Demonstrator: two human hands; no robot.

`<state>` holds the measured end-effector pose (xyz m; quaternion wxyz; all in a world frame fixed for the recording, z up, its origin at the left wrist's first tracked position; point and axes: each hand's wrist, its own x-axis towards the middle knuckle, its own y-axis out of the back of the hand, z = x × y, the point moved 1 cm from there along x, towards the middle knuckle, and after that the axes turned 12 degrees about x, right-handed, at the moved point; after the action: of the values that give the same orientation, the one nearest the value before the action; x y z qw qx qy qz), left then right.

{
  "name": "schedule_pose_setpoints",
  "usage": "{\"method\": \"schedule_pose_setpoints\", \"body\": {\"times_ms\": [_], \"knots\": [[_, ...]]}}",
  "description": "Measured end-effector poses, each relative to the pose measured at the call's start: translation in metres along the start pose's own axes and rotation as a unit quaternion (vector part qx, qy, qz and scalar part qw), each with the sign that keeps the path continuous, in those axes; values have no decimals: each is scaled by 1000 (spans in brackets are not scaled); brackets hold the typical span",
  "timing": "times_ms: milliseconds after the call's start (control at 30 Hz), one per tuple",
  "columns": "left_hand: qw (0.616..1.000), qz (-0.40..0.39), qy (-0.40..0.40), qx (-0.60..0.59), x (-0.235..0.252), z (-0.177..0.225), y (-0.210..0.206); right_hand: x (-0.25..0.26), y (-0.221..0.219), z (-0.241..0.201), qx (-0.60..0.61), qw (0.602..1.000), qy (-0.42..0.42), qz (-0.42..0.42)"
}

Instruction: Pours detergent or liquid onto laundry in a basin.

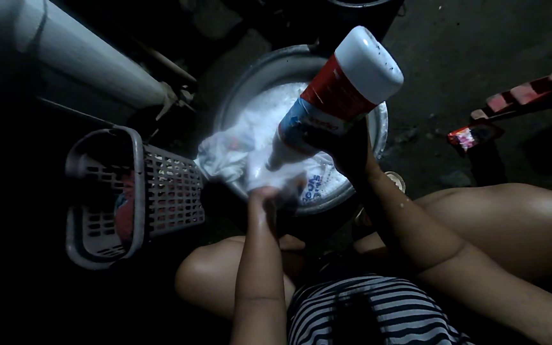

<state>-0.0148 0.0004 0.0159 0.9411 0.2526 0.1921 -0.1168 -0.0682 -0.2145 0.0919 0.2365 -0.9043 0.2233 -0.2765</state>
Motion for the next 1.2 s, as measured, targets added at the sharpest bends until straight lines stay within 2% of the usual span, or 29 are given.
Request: {"method": "schedule_pose_setpoints", "body": {"times_ms": [67, 167, 233, 300, 367, 467, 500, 567, 633, 733, 900, 1200], "knots": [[1000, 16, -18, -4, -3, 1, -1, 1, 2, -1, -20, 1000, 10, 4], [988, 3, -16, -151, 5, -4, -3, 2, 5, -1, -50, 998, 1, 33], [955, -51, -4, -292, 13, -1, -6, 4, 10, -1, -12, 1000, 3, 5], [927, -75, 12, -369, 21, 1, -8, 7, 11, -1, 3, 1000, 15, -7], [934, -50, 4, -353, 24, -4, -7, 9, 11, -2, -7, 1000, 25, -1], [967, 5, 17, -255, 24, -8, -6, 12, 7, -3, 5, 999, 24, 21], [980, 12, 20, -196, 21, -7, -5, 12, 6, -3, 14, 999, 26, 22], [1000, 7, 30, 0, 15, -3, -2, 10, 6, 0, 20, 999, 18, 23], [997, -8, 56, 59, 10, 0, -1, 8, 7, 3, 15, 1000, -1, 23], [996, -3, 57, -71, -11, 13, 0, 5, 3, -1, 14, 1000, -6, 11], [971, -14, 49, -236, -23, 16, -1, 1, -2, -4, -7, 1000, -5, -6], [967, -18, 67, -244, -28, 19, -1, -1, -2, -4, -44, 999, 6, -20]]}}
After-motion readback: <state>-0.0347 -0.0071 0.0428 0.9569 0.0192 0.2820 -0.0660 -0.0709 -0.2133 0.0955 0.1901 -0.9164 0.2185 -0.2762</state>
